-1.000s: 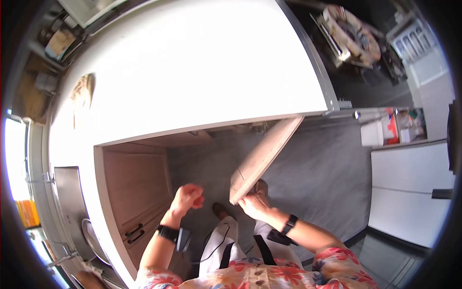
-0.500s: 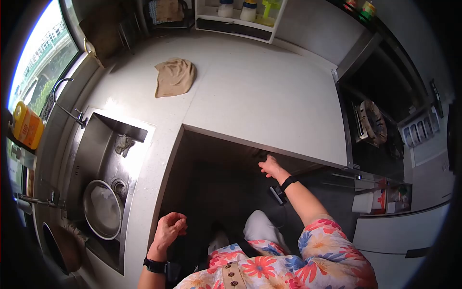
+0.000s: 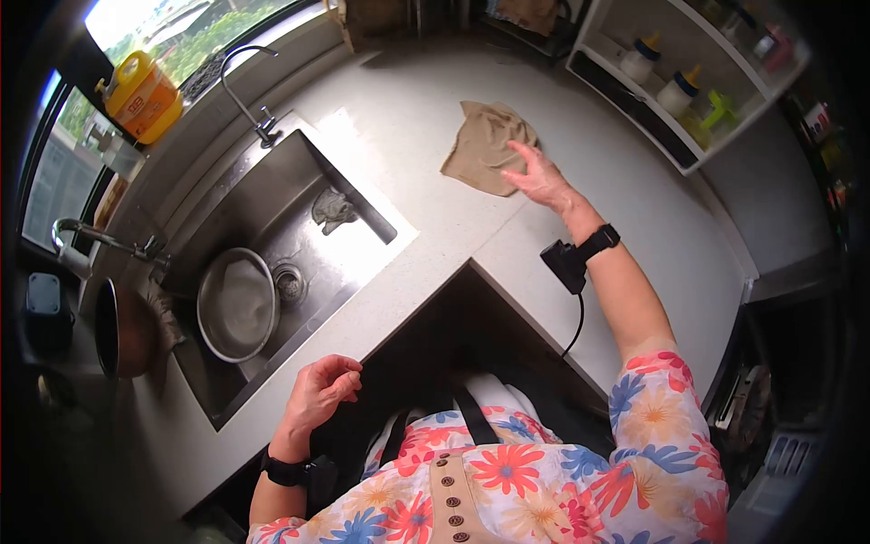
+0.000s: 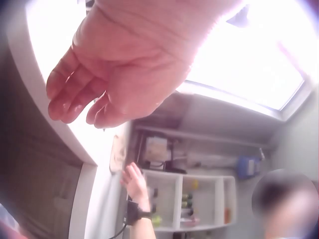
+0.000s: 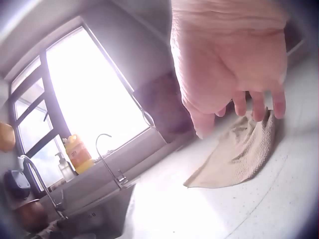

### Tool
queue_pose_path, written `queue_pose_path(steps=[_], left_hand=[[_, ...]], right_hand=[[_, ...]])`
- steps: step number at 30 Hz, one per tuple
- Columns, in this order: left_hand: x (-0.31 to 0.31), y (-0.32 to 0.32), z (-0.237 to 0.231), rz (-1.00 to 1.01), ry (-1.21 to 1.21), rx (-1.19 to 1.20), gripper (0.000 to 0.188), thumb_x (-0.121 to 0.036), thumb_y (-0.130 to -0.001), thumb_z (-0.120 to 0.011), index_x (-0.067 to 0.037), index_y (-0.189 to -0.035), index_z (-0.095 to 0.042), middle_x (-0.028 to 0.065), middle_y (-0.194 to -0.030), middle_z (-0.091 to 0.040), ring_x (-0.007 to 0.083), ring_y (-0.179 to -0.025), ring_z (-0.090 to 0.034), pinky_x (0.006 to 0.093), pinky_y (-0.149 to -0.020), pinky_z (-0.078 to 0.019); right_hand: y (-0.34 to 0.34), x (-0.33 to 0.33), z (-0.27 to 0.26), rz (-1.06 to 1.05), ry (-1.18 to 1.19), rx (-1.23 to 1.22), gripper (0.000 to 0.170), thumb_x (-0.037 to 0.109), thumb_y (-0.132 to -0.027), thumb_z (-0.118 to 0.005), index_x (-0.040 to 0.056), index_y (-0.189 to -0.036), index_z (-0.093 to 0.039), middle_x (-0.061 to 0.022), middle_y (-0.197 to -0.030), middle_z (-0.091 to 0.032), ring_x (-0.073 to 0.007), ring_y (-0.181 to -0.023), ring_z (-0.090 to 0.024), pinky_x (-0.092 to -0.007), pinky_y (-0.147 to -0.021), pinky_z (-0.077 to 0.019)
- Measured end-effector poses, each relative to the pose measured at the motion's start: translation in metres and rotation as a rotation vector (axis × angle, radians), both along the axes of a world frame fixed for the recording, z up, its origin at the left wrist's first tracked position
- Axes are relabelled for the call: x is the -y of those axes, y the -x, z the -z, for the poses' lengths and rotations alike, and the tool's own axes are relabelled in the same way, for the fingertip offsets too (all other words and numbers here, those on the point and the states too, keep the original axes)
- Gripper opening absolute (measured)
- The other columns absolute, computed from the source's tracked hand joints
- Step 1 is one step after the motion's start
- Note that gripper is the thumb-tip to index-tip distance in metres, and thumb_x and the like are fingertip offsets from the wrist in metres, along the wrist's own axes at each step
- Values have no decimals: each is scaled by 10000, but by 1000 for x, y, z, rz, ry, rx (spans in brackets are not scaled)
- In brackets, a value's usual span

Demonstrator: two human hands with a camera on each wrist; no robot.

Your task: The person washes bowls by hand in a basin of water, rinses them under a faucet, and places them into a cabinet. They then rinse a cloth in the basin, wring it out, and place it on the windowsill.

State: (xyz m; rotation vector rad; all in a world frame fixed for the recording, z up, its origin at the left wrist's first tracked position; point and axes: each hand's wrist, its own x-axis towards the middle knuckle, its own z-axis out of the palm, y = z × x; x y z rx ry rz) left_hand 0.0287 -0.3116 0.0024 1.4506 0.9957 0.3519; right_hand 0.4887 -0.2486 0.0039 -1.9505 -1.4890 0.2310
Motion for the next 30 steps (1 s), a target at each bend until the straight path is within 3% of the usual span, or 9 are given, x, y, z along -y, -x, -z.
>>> queue_pose_path(steps=[3, 6, 10, 11, 14, 20, 24, 28, 30], left_hand=[[28, 37, 2, -224, -49, 121, 164, -131, -844, -584, 4, -935, -567, 50, -721, -591, 99, -613, -572, 219, -567, -494], [47, 67, 4, -364, -84, 175, 151, -116, -835, -586, 6, -923, -569, 53, -697, -596, 100, -566, -568, 214, -550, -489], [57, 99, 6, -469, -133, 139, 155, -118, -837, -583, 6, -929, -571, 36, -698, -575, 77, -581, -541, 205, -542, -479], [59, 106, 3, -469, -143, 134, 152, -117, -839, -581, 6, -928, -571, 35, -700, -576, 76, -588, -542, 205, -541, -479], [59, 117, -3, -480, -133, 127, 137, -113, -843, -573, 4, -915, -569, 22, -704, -568, 73, -618, -536, 202, -549, -474], [57, 120, 6, -443, -209, 50, 135, -122, -839, -569, 0, -898, -578, 1, -704, -549, 62, -627, -509, 207, -553, -458], [39, 101, -2, -370, -214, 16, 144, -126, -835, -564, 3, -897, -582, -2, -686, -548, 60, -613, -505, 206, -554, -453], [22, 76, 8, -296, -284, -65, 145, -120, -842, -563, -5, -928, -582, -8, -729, -561, 51, -657, -513, 203, -585, -453], [21, 64, 23, -277, -309, -63, 143, -100, -839, -554, 8, -928, -582, -13, -734, -560, 46, -672, -510, 200, -601, -439]], right_hand=[[0, -13, -6, 158, 135, 202, 713, 396, -705, -630, 170, -1318, -343, -124, -1409, -235, -331, -1276, -251, -555, -979, -255], [10, 6, 1, 200, 238, 289, 679, 374, -710, -612, 160, -1306, -366, -123, -1412, -221, -331, -1282, -232, -573, -976, -240], [-26, 2, 28, -17, 93, 364, 517, 293, -738, -572, 78, -1200, -490, -161, -1270, -430, -346, -1176, -389, -428, -991, -314], [-13, 13, 18, -55, 38, 273, 470, 240, -747, -566, 46, -1171, -509, -163, -1172, -521, -330, -1104, -472, -354, -965, -358], [-23, 13, 30, -146, 44, -151, 464, 199, -739, -587, 42, -1169, -517, -169, -1176, -531, -283, -1077, -514, -341, -931, -395], [2, 22, -27, -47, 169, 425, 359, 170, -752, -561, 48, -1089, -577, -158, -1077, -594, -294, -989, -573, -350, -878, -438], [106, 21, -50, -456, 175, 165, 348, 164, -763, -580, 73, -1098, -568, -154, -1018, -608, -266, -963, -584, -343, -830, -469], [200, -21, 16, -886, 280, 353, 416, 204, -735, -594, 79, -1127, -540, -176, -1034, -576, -333, -961, -549, -373, -864, -433], [226, -38, 62, -922, 379, 487, 512, 206, -713, -607, 109, -1200, -483, -178, -1118, -535, -322, -1051, -501, -352, -908, -408]])
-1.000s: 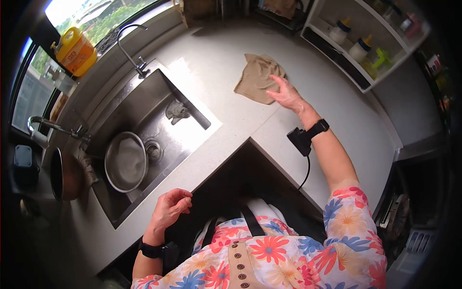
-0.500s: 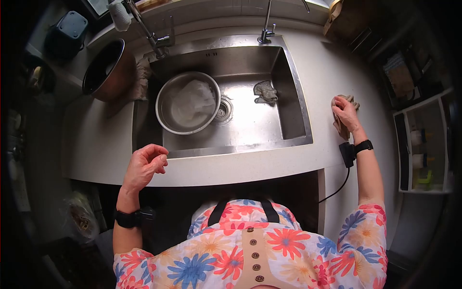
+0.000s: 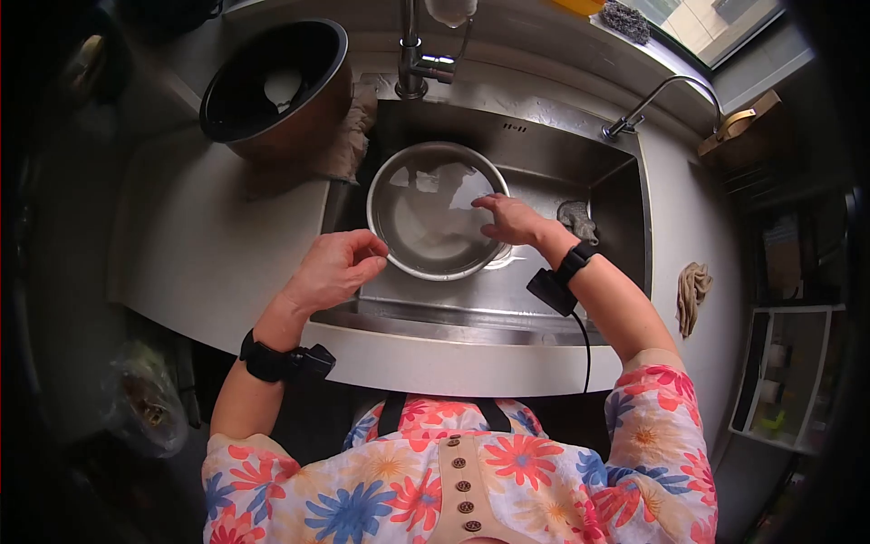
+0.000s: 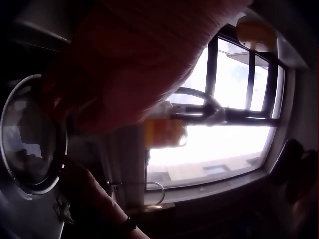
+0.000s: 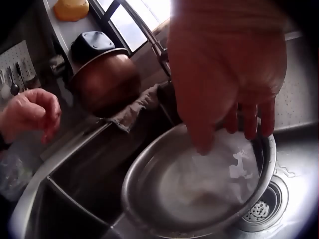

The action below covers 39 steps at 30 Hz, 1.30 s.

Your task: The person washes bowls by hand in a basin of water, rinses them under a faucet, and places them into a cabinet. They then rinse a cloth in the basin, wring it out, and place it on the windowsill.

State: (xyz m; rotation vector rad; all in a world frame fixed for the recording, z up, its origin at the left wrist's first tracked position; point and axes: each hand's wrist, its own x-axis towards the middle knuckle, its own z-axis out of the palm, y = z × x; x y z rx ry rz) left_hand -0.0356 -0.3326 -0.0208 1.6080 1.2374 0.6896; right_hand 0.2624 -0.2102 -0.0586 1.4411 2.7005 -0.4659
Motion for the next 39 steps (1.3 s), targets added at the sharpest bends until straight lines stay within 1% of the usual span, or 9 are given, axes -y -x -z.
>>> queue_pose_path(steps=[5, 9, 14, 17, 20, 25, 31, 35, 39], left_hand=[[6, -24, -4, -6, -64, 8, 202, -160, -775, -571, 0, -893, -604, 76, -738, -617, 147, -682, -579, 262, -643, -461], [-4, -43, 0, -56, 38, 125, 214, -201, -760, -570, -22, -865, -622, 83, -756, -639, 167, -716, -615, 280, -667, -472], [-31, -76, 38, -103, 436, 484, 409, -323, -829, -561, -51, -1131, -519, 75, -1079, -554, 195, -911, -539, 353, -688, -492], [-56, -84, 49, -295, 667, 705, 775, -568, -814, -459, -150, -1389, -150, 117, -1424, -117, 418, -1233, -238, 573, -757, -441], [-75, -99, 64, -293, 800, 925, 550, -515, -875, -342, -159, -1294, -356, 116, -1271, -426, 351, -1132, -445, 577, -719, -470], [-93, -107, 109, -472, 630, 1118, 352, -282, -888, -439, -19, -1118, -488, 111, -1039, -570, 269, -918, -587, 422, -734, -510], [-99, -84, 110, -669, 291, 563, 469, -44, -754, -573, 50, -1191, -431, 94, -910, -561, 122, -733, -532, 253, -589, -438], [-86, -87, 96, -596, 387, 496, 484, -105, -772, -565, 25, -1214, -416, 91, -923, -542, 155, -813, -524, 285, -589, -461], [-74, -100, 99, -344, 739, 681, 532, -345, -877, -486, 28, -1232, -351, 224, -1173, -412, 342, -953, -523, 512, -661, -516]], right_hand=[[25, 1, 54, 133, 233, 455, 679, 227, -683, -647, 169, -1295, -361, -156, -1359, -310, -442, -1221, -301, -477, -1004, -300], [21, 2, 75, 101, 133, 495, 396, 132, -741, -515, 97, -1134, -541, -155, -1186, -513, -399, -1116, -450, -440, -920, -387], [8, 17, 45, 476, 451, -546, 257, 126, -763, -514, -15, -968, -580, -77, -782, -617, -200, -724, -608, -336, -620, -484], [57, 30, -35, 544, 775, -995, 231, 127, -821, -495, -11, -996, -553, -48, -814, -575, -118, -698, -558, -256, -584, -476], [80, 31, -34, 367, 585, -1111, 263, 214, -859, -519, -17, -978, -557, -48, -807, -591, -93, -697, -527, -241, -644, -452], [71, 6, 20, 353, -43, -430, 293, 212, -823, -491, -22, -978, -575, -221, -915, -613, -321, -894, -593, -385, -773, -451], [13, -19, 53, 625, 34, -182, 313, 210, -789, -496, 38, -1038, -577, -208, -1034, -585, -356, -992, -547, -435, -863, -412], [24, 3, 52, 224, 169, 269, 355, 207, -770, -490, 117, -1106, -558, -111, -1214, -506, -305, -1109, -486, -536, -880, -374], [25, -15, 43, 305, 90, -13, 281, 222, -762, -510, 98, -988, -623, -155, -994, -604, -323, -948, -568, -405, -830, -446]])
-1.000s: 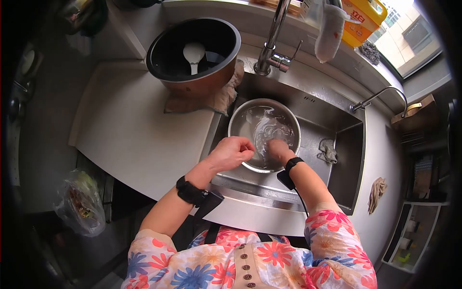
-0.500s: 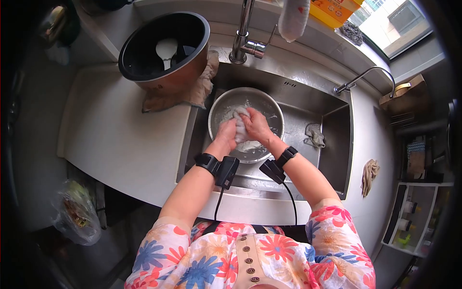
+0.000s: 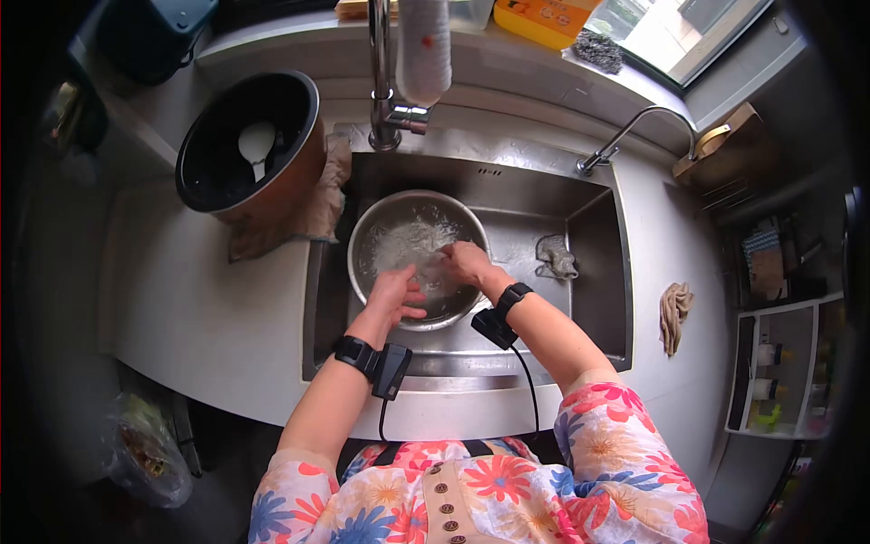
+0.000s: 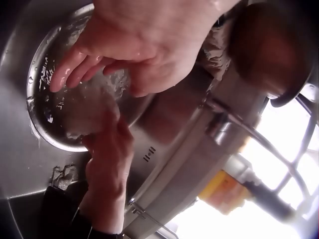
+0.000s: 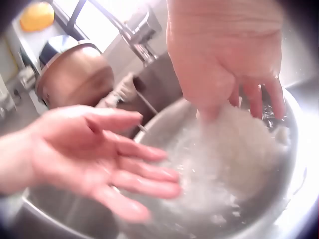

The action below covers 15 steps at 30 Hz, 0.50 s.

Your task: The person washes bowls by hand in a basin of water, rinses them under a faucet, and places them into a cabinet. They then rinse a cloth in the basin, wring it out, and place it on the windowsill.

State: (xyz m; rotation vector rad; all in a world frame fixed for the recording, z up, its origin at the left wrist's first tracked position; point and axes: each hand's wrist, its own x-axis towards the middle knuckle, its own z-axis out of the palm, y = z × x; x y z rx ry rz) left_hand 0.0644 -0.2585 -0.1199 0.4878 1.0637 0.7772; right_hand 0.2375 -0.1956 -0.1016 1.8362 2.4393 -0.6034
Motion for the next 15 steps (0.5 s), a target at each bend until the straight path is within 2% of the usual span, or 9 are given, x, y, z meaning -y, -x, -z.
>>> queue_pose_path(steps=[1, 3, 4, 6, 8, 10, 12, 14, 15], left_hand=[[2, -5, -6, 14, 71, 96, 596, -436, -879, -442, 28, -1237, -336, 270, -1244, -347, 396, -976, -514, 538, -695, -505], [2, -13, -16, -44, 251, 297, 613, -470, -873, -426, 45, -1201, -367, 256, -1215, -408, 393, -979, -521, 546, -698, -497], [2, -15, -14, -28, 236, 300, 613, -470, -873, -426, 45, -1201, -367, 256, -1215, -408, 393, -979, -521, 546, -698, -497], [-2, -14, -4, -67, 80, 683, 600, -467, -869, -435, 63, -1147, -402, 205, -1110, -510, 338, -950, -551, 516, -717, -495], [-10, -13, 4, -79, 70, 641, 525, -421, -881, -436, 40, -1132, -427, 174, -1108, -511, 305, -957, -554, 474, -743, -488], [-26, -15, 14, -162, 99, 544, 394, -346, -897, -442, -11, -1102, -463, 126, -1078, -531, 257, -963, -553, 397, -777, -478], [-31, -19, 13, -205, 131, 568, 379, -342, -900, -443, -21, -1100, -466, 121, -1061, -541, 258, -956, -552, 405, -765, -477], [-23, -19, -7, -265, 139, 463, 410, -419, -853, -520, -86, -1092, -490, 87, -1036, -562, 243, -939, -550, 435, -722, -472], [-18, -15, -24, -255, 128, 459, 410, -419, -853, -520, -86, -1092, -490, 87, -1036, -562, 243, -939, -550, 435, -722, -472]], right_hand=[[3, 3, -6, -12, -102, -115, 260, 217, -764, -511, 86, -953, -632, -172, -935, -615, -334, -903, -580, -393, -797, -460], [20, 23, -56, -159, 7, -226, 227, 181, -807, -526, 48, -966, -616, -197, -862, -616, -349, -807, -593, -370, -727, -466], [25, 32, -68, -222, 58, -299, 227, 174, -800, -541, 41, -969, -614, -198, -851, -616, -327, -786, -601, -360, -713, -467], [29, 51, -88, -303, 146, -384, 242, 169, -792, -558, 35, -986, -611, -192, -840, -618, -287, -764, -611, -342, -703, -469], [25, 64, -94, -336, 198, -444, 262, 166, -792, -550, 35, -1010, -610, -175, -847, -623, -274, -753, -604, -325, -707, -466], [19, 64, -105, -289, 276, -521, 255, 187, -789, -558, 14, -965, -621, -120, -783, -633, -193, -726, -603, -317, -682, -472], [9, 58, -111, -244, 301, -615, 246, 203, -786, -563, -2, -899, -637, -97, -725, -630, -158, -695, -598, -316, -648, -477], [-3, 48, -116, -107, 606, -894, 287, 263, -839, -576, -2, -933, -629, -49, -798, -630, -114, -766, -587, -263, -702, -479], [-7, 40, -112, -90, 625, -1003, 280, 289, -854, -568, 17, -894, -621, -35, -800, -618, -105, -763, -580, -243, -695, -476]])
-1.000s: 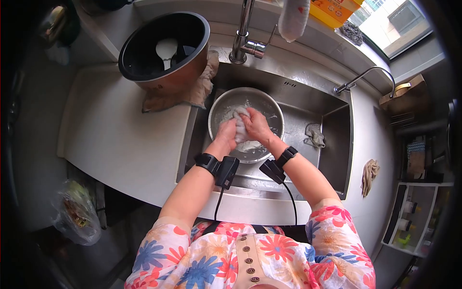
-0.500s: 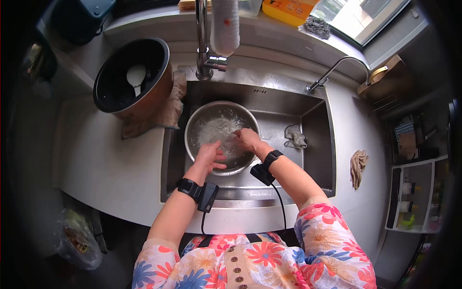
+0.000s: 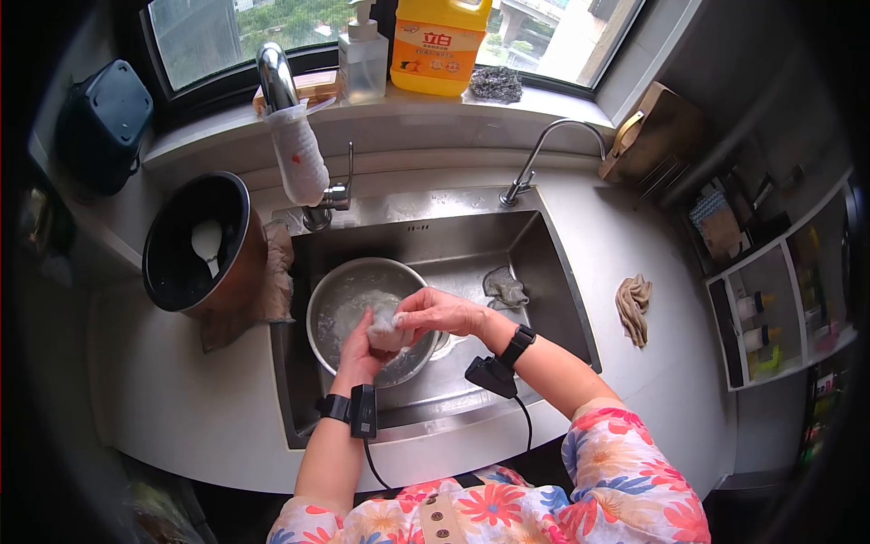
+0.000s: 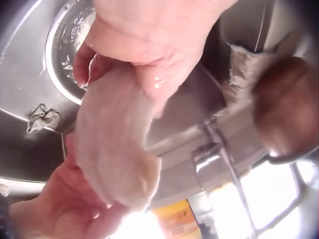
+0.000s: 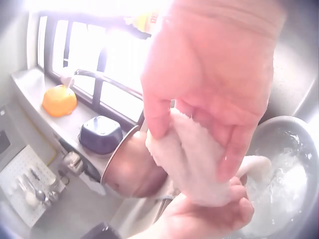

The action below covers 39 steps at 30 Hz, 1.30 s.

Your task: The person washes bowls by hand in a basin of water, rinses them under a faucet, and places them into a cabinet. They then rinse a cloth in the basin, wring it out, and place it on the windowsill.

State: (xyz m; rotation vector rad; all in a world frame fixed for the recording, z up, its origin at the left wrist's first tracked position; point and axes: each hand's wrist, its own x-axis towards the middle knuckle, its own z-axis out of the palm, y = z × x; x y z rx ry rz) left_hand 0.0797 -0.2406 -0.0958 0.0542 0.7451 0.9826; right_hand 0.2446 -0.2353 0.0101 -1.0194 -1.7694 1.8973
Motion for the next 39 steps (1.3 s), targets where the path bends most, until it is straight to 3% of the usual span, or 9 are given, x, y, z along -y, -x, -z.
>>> queue_pose_path(steps=[6, 12, 17, 19, 23, 27, 31, 36, 39], left_hand=[[14, -7, -29, 260, -290, -5, 490, -451, -707, -669, -167, -1076, -515, 50, -1026, -567, 221, -926, -544, 435, -623, -461], [13, -3, -38, 221, -235, 304, 392, -256, -711, -624, -120, -1058, -502, 70, -903, -565, 233, -764, -557, 350, -527, -458], [14, -2, -50, 344, -335, 479, 337, -237, -741, -606, -90, -1025, -500, 107, -851, -567, 216, -659, -563, 268, -460, -421], [19, -4, -53, 350, -346, 199, 248, -168, -758, -607, -52, -958, -518, 107, -778, -572, 182, -595, -558, 221, -405, -370], [15, -3, -58, 451, -447, -356, 87, -90, -715, -631, -44, -741, -563, 36, -604, -547, 145, -451, -505, 233, -360, -315], [-5, -17, -12, 411, -788, -1132, 126, -113, -625, -625, -3, -677, -592, 69, -552, -545, 152, -457, -523, 288, -365, -342], [-6, -14, -28, 350, -933, -1425, 119, -140, -668, -602, -22, -678, -582, 50, -523, -511, 138, -422, -478, 278, -357, -322], [10, 26, -60, 516, -450, -90, 46, -78, -730, -523, -60, -746, -563, 35, -508, -448, 105, -375, -387, 241, -337, -280], [20, 23, -69, 706, -660, 185, 100, -122, -715, -571, -59, -793, -570, 32, -505, -418, 108, -365, -344, 228, -347, -261]], right_hand=[[-1, -28, 52, 378, -26, 116, 242, 299, -853, -560, 66, -893, -609, 15, -792, -587, -72, -677, -517, -217, -605, -420], [6, -11, 67, 360, 473, -389, 532, 485, -864, -465, 98, -1228, -431, -69, -1137, -515, -193, -1063, -496, -368, -907, -398], [21, -34, 40, 397, -88, -82, 376, 438, -859, -512, 73, -882, -600, -20, -831, -593, -136, -756, -567, -304, -654, -461], [24, -38, 33, 413, -466, 293, 417, 399, -835, -534, 18, -686, -612, -59, -616, -596, -190, -567, -550, -330, -568, -450], [31, -41, 37, 312, -732, 611, 347, 333, -775, -521, 10, -720, -635, -230, -727, -591, -377, -686, -570, -416, -675, -458], [33, -41, 56, 295, -756, 836, 336, 289, -793, -482, 3, -728, -647, -214, -767, -613, -378, -783, -589, -430, -727, -463], [37, -22, 22, 318, -765, 878, 309, 274, -795, -503, 35, -967, -600, -192, -891, -614, -346, -870, -580, -420, -795, -451], [19, 23, -25, -91, -1348, 429, 495, 88, -672, -621, 79, -1140, -462, -134, -1222, -447, -318, -1114, -428, -408, -819, -435], [12, 46, -40, -220, -1496, 620, 588, 101, -676, -639, 109, -1215, -405, -111, -1254, -398, -296, -1126, -414, -395, -873, -402]])
